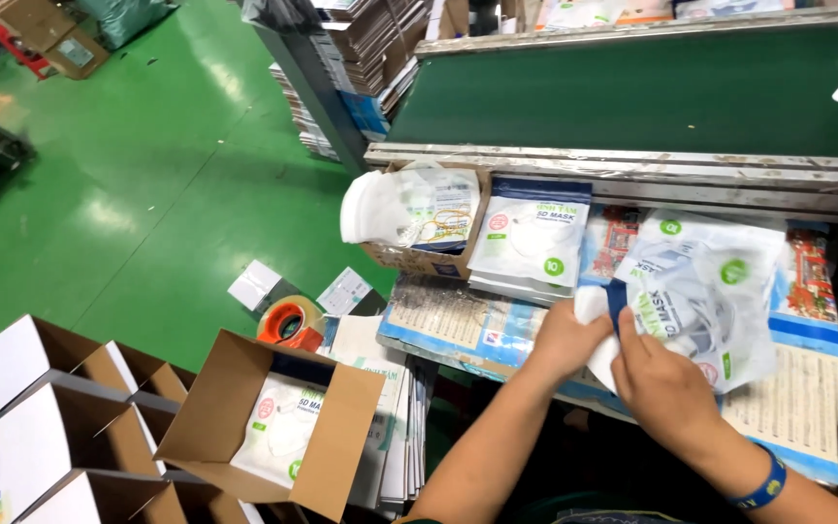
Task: Packing individual face masks into plastic pouches and then into cardboard boxes at a production line.
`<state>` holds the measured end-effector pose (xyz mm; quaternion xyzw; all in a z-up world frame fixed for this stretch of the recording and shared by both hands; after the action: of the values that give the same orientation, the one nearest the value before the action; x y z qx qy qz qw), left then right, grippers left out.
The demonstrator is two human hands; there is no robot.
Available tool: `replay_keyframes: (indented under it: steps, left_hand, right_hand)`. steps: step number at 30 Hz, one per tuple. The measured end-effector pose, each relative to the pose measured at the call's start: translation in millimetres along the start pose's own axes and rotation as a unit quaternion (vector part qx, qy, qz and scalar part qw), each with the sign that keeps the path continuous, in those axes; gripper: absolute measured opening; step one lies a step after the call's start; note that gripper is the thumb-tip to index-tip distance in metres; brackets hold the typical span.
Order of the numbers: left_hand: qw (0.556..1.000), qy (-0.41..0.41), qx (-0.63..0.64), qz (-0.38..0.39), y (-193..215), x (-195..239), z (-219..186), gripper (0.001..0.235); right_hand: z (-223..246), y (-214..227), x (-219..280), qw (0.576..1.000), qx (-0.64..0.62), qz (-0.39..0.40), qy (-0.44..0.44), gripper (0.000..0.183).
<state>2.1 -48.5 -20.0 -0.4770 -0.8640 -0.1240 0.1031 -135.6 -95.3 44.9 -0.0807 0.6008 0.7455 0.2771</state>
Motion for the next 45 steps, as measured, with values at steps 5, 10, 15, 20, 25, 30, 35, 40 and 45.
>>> replay_keyframes:
  steps: [5, 10, 15, 20, 25, 30, 35, 40, 45]
  left_hand:
    - [0.981, -0.005, 0.192, -0.018, -15, -6, 55, 0.029]
    - [0.896, 0.039, 0.429, 0.106, -42, 15, 45, 0.03]
    - [0.795, 0.13, 0.526, 0.273, -74, 59, 84, 0.043]
    - [0.933, -0.191, -0.027, 0.304, -114, 109, 125, 0.056]
    - [0.902, -0.018, -0.158, 0.402, -127, 95, 208, 0.039]
    - [0.923, -0.187, -0.318, 0.109, -30, 154, -16, 0.023]
    - [0.913, -0.317, -0.243, -0.085, 17, 181, -137, 0.048]
    - [0.919, -0.234, -0.317, -0.005, 13, 136, -57, 0.023]
    - [0.905, -0.26, -0.336, 0.017, 33, 123, -82, 0.021]
  right_hand:
    - [4, -9, 15, 0.995, -0.09, -0.046, 0.016, 0.057]
    - [9, -4, 20, 0.991, -0.125, -0.05, 0.021, 0.058]
    - [-34, -29, 69, 0.99, -0.14, 0.031, -0.017, 0.056]
    - [-24, -22, 81, 0.919, -0.281, 0.255, 0.106, 0.081]
    - [-68, -53, 129, 0.822, -0.389, 0.406, -0.091, 0.059]
    - [-87, -47, 132, 0.841, -0.35, 0.337, -0.236, 0.028]
    - [-68, -29, 102, 0.91, -0.337, 0.148, -0.189, 0.024]
    - [-46, -10, 83, 0.898, -0.382, 0.086, -0.202, 0.022]
    - [-39, 6, 58, 0.895, -0.418, 0.022, -0.158, 0.019]
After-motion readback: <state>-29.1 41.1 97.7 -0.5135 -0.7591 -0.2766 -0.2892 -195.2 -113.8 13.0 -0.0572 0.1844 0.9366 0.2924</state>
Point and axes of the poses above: each hand's wrist, its own x-axis away from the middle knuckle, its own y-axis out of the back of the hand, z = x × y, the point moved 6 cm from there along -x, towards the middle knuckle, and after that the axes turned 10 degrees about y, right-handed, at the moved point
